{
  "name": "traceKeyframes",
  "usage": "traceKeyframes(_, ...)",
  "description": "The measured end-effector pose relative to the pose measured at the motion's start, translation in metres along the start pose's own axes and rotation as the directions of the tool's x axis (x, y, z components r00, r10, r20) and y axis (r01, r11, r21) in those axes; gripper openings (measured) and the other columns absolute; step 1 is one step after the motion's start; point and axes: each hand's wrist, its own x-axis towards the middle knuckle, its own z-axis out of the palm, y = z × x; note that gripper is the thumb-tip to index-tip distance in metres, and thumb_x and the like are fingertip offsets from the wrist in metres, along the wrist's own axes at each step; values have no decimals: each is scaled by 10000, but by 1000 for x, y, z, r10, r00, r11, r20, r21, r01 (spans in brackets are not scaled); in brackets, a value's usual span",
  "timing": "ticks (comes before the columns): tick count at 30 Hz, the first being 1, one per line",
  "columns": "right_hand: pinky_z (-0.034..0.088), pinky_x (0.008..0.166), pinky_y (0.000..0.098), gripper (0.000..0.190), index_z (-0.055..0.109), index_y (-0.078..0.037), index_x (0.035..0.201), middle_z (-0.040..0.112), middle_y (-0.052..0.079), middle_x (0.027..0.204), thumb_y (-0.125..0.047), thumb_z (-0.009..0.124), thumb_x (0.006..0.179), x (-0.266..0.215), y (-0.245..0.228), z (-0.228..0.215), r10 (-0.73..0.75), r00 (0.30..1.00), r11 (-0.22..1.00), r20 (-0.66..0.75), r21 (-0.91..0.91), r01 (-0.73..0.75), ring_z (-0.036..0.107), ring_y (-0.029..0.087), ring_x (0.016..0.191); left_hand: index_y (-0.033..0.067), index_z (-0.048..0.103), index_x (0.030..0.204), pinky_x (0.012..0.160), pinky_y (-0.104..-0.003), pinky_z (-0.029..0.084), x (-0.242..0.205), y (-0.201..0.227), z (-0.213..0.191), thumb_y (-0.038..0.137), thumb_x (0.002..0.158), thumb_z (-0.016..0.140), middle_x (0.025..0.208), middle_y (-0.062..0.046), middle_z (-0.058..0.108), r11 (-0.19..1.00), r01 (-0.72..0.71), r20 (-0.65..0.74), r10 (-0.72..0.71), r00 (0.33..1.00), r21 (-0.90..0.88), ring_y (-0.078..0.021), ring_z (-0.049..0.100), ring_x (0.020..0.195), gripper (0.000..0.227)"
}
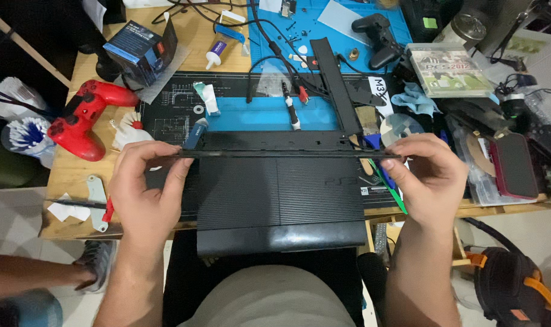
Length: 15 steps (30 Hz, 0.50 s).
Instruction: The person aligns and snaps the top cover onto a black console, then uses a screwdriver to fasten screws on the bottom. They attach a long black plastic strip to the top edge and press it into place.
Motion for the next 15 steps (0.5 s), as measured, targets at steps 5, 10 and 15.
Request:
traceKeyframes(5,638,1015,335,304,733,-78,1251,770,91,1140,-65,912,1006,-5,-7,5,61,998,991,-28,123,-57,765,198,1096,-1,725,1221,970,-361,658,1,5,0,-23,1120,863,1179,-171,728,999,5,-7,-5,1000,-42,-270,718,1068,172)
traceKeyframes(10,662,1064,342,353,714,-74,1285,767,85,1154,-44,913,995,-7,-6,5,36,999,983,-28,178,-31,768,188,1101,3,727,1236,988,-354,655,0,3,1,-36,1122,865,1204,-165,717,999,35,-11,-36,999,-39,-262,700,1110,183)
traceKeyframes(15,658,1027,349,254,740,-79,1180,761,113,1120,-56,913,995,-7,-9,5,1,999,991,-41,132,4,762,220,1075,-11,720,1211,992,-370,662,0,7,0,-28,1121,849,1181,-180,720,998,16,-11,-17,1000,-56,-282,715,1109,158)
